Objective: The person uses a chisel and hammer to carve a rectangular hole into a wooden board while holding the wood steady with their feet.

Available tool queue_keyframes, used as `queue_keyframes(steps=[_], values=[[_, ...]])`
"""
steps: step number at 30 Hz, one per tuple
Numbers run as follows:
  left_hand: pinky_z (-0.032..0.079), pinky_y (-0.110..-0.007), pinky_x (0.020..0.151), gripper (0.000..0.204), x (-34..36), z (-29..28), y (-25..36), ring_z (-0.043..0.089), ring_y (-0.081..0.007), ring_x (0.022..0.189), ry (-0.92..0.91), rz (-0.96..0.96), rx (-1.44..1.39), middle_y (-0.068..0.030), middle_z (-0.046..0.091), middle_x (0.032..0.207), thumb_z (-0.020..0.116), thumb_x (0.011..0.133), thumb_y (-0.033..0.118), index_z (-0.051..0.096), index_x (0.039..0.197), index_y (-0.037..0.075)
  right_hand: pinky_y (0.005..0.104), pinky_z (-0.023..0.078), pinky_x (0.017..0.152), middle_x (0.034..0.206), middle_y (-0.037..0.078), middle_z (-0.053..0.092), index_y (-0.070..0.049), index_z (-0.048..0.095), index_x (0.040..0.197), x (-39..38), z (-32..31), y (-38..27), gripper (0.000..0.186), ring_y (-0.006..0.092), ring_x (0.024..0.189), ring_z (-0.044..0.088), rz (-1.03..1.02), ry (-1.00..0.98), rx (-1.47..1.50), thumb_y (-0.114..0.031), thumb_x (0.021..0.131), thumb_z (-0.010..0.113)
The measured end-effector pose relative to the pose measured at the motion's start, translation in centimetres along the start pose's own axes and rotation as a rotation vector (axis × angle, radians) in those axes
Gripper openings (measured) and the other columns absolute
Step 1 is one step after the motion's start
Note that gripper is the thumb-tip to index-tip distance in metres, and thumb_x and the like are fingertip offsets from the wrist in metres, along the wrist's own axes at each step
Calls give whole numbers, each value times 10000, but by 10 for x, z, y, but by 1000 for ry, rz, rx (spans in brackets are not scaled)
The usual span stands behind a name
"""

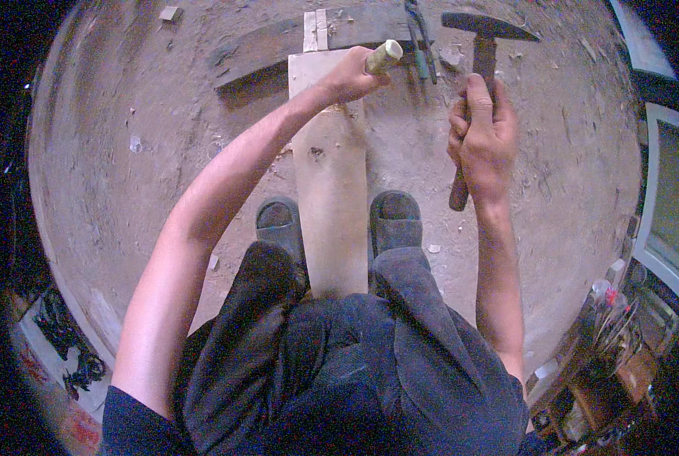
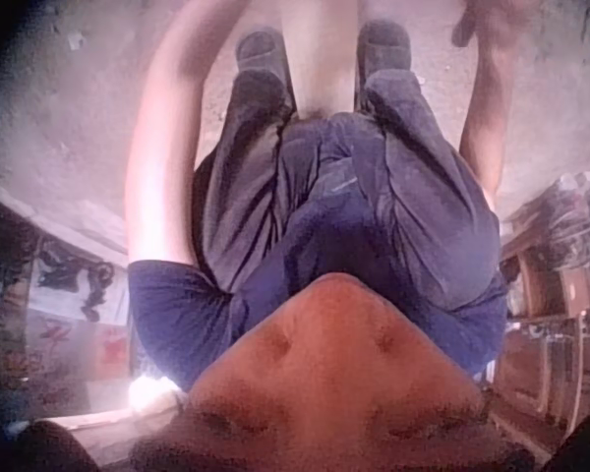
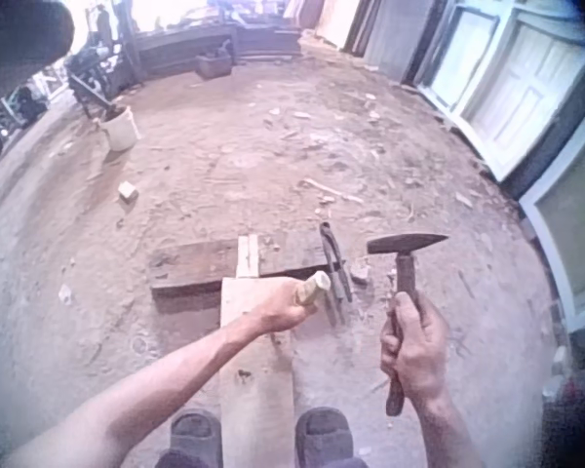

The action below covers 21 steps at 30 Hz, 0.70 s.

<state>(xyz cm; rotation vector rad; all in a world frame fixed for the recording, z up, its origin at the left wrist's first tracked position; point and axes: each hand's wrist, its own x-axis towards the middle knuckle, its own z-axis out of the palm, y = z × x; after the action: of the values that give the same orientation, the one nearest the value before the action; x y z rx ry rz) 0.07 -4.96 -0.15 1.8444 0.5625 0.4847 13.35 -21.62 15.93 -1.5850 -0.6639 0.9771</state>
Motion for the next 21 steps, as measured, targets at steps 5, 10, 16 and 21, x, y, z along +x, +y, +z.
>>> queue_keyframes(steps=[5,10,16,21], values=[[373,-328,511,271,0,0,0,416,-85,585,-18,-19,17,27,449,594,676,758,218,513,709,7,222,279,358,596,-50,409,-87,528,950,2,6,11,278,35,417,342,-127,150,-22,-355,1007,479],[378,-327,518,267,-4,2,0,421,-86,594,-28,3,1,24,452,595,665,754,220,515,712,3,218,252,343,560,-69,381,-96,514,916,16,-6,19,262,24,389,309,86,-116,-415,-343,1001,497],[385,-332,531,256,-1,3,0,422,-94,605,-19,21,17,13,459,602,653,751,209,514,722,-3,222,301,365,595,-31,489,-56,563,1105,6,-15,10,274,45,417,386,107,-157,-120,-296,975,542],[387,-348,535,253,-2,1,5,423,-104,598,0,25,13,5,456,590,653,752,201,508,724,-4,212,357,445,712,-2,541,-67,553,1119,0,-20,15,160,50,522,453,-269,-152,4,-143,982,524]])
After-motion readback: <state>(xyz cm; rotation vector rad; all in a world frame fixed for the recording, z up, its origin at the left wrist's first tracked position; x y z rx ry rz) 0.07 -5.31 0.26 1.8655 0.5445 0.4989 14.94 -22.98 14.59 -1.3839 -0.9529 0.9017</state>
